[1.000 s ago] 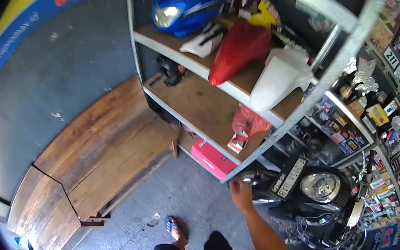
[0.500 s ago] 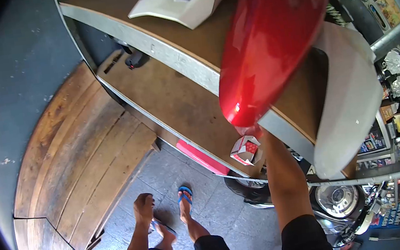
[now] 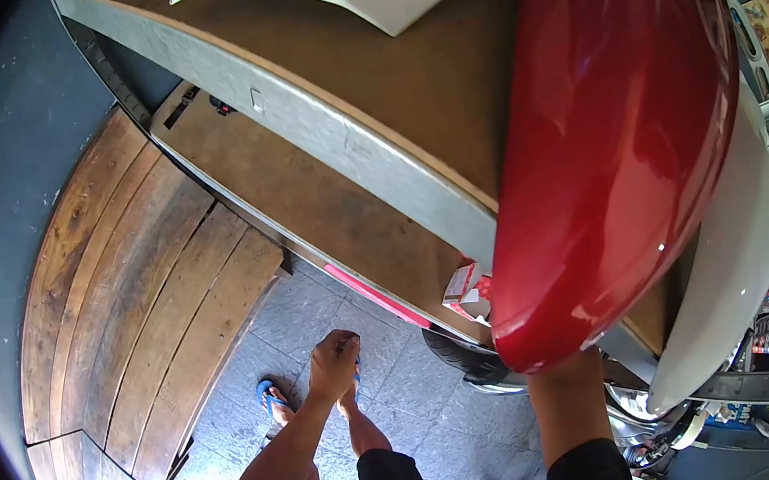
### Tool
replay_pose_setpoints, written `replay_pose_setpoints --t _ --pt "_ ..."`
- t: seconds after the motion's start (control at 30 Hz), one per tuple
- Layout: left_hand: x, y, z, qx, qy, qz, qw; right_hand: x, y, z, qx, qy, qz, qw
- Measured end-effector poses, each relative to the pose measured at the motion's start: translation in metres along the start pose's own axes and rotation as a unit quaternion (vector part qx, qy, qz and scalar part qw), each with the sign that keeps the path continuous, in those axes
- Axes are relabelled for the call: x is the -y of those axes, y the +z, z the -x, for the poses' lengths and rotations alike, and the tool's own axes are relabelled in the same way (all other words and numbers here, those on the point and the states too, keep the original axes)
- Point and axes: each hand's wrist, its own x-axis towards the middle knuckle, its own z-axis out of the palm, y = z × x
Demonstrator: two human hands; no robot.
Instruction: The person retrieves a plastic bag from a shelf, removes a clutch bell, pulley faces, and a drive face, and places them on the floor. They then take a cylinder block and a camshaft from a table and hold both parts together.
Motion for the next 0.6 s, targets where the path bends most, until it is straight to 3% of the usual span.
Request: replay_pose_setpoints --t 0.17,0.33,0.37,0.4,0.53,0.6 --pt "-0.033 -0.015 -0.014 -0.018 0.035 -0.003 0.999 0.022 -0.007 0.003 -0.015 -0.047 -0.024 0.999" --pt "-0.053 0.009 -0.045 -0.033 0.078 0.022 0.996 0.061 -0.036 0.016 -0.027 -0.12 -0.062 0.991" --pt "-0.064 0.015 -0.05 -0.031 0.108 0.028 0.993 0.07 -0.051 0.023 0.062 -0.005 -0.319 0.946" --pt "-0.074 0.023 -0.056 -0.037 0.121 0.028 0.992 0.074 -0.059 0.032 0.149 0.112 -0.545 0.817" --pt "-0.1 0.061 -0.091 -0.066 0.163 0.03 0.984 0.076 -0.069 0.063 0.252 0.023 -0.496 0.83" --pt "-0.113 0.077 -0.109 -0.074 0.165 0.104 0.978 0.072 -0.053 0.081 0.183 -0.02 -0.356 0.916"
